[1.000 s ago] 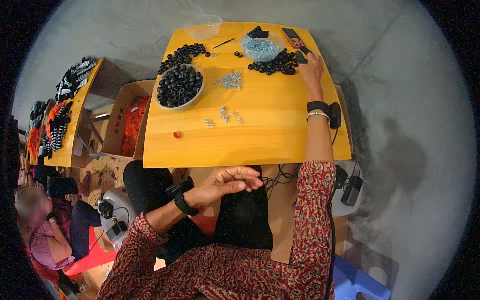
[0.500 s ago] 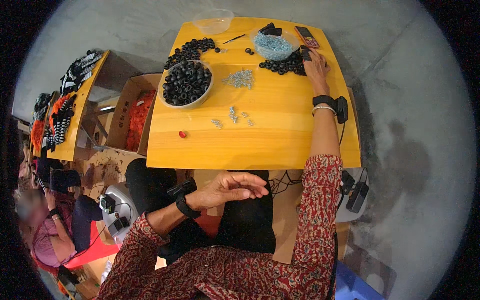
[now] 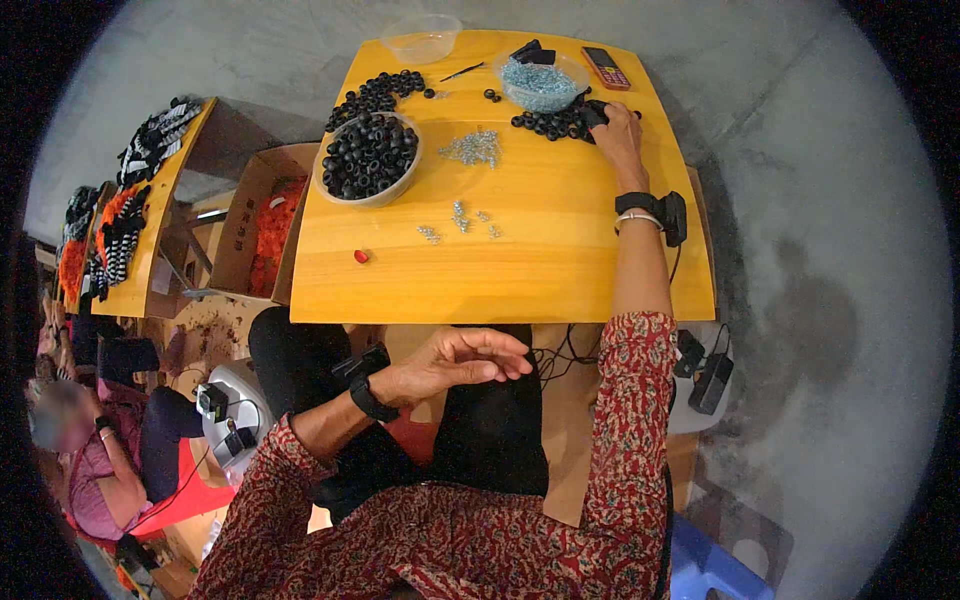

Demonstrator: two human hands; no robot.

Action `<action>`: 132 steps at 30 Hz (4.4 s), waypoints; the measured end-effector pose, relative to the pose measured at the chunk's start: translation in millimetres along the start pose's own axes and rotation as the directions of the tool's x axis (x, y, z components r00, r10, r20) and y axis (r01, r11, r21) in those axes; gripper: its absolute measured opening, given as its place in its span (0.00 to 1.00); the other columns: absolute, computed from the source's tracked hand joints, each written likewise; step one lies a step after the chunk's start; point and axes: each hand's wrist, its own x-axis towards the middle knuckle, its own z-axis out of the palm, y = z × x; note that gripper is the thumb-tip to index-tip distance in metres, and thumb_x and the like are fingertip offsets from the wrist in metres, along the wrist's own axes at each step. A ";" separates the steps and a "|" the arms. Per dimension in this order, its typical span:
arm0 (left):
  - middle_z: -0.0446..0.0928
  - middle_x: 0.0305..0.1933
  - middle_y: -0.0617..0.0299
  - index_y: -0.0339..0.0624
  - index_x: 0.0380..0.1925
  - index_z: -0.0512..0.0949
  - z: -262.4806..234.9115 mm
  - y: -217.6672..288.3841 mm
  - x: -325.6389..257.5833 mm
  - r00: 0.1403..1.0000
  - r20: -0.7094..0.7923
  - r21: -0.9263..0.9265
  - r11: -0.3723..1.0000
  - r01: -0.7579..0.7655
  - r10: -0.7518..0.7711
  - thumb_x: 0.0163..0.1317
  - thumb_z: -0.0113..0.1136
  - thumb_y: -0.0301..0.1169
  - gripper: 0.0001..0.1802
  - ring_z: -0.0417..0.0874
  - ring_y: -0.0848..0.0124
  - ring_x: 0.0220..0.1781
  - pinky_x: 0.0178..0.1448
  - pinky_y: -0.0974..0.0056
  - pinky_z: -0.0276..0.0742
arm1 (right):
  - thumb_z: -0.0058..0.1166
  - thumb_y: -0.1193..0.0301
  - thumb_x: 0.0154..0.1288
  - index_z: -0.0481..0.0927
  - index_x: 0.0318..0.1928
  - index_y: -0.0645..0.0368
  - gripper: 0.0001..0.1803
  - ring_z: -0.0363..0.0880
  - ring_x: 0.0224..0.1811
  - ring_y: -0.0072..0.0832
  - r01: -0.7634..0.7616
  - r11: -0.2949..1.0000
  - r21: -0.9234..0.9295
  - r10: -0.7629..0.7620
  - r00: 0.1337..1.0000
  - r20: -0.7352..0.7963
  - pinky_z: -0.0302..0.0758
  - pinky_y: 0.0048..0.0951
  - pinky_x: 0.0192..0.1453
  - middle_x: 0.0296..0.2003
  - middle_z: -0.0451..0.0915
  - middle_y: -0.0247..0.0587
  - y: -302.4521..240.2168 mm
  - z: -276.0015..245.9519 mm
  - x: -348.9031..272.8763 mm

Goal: The person assembles black plastic grommets onto red plastic components using a specialized handheld assembly tool.

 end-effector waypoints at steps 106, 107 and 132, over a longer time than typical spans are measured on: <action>0.77 0.51 0.59 0.40 0.56 0.71 -1.0 -13.6 -5.9 0.999 -0.025 0.002 0.999 0.033 -0.033 0.65 0.53 0.28 0.18 0.76 0.73 0.52 0.57 0.68 0.71 | 0.45 0.80 0.62 0.70 0.57 0.66 0.21 0.69 0.59 0.43 -0.129 0.961 0.245 0.155 0.984 -0.089 0.69 0.34 0.57 0.63 0.63 0.52 9.8 -44.0 -15.2; 0.77 0.51 0.59 0.40 0.56 0.71 0.7 -14.7 -3.4 0.999 -0.022 -0.001 0.999 0.038 -0.038 0.65 0.53 0.28 0.18 0.76 0.73 0.52 0.57 0.68 0.71 | 0.45 0.80 0.62 0.70 0.57 0.66 0.21 0.69 0.59 0.43 -0.136 0.960 0.243 0.161 0.983 -0.088 0.69 0.34 0.57 0.63 0.63 0.52 22.0 -45.5 -8.2; 0.78 0.49 0.60 0.39 0.54 0.72 -0.2 16.4 -12.8 0.969 -0.208 0.099 0.988 -0.115 0.134 0.66 0.50 0.27 0.16 0.77 0.74 0.50 0.54 0.69 0.72 | 0.45 0.78 0.66 0.68 0.55 0.71 0.17 0.74 0.43 0.34 -0.172 -0.285 0.943 0.061 0.978 0.197 0.74 0.30 0.48 0.45 0.75 0.52 -127.6 -100.4 -169.1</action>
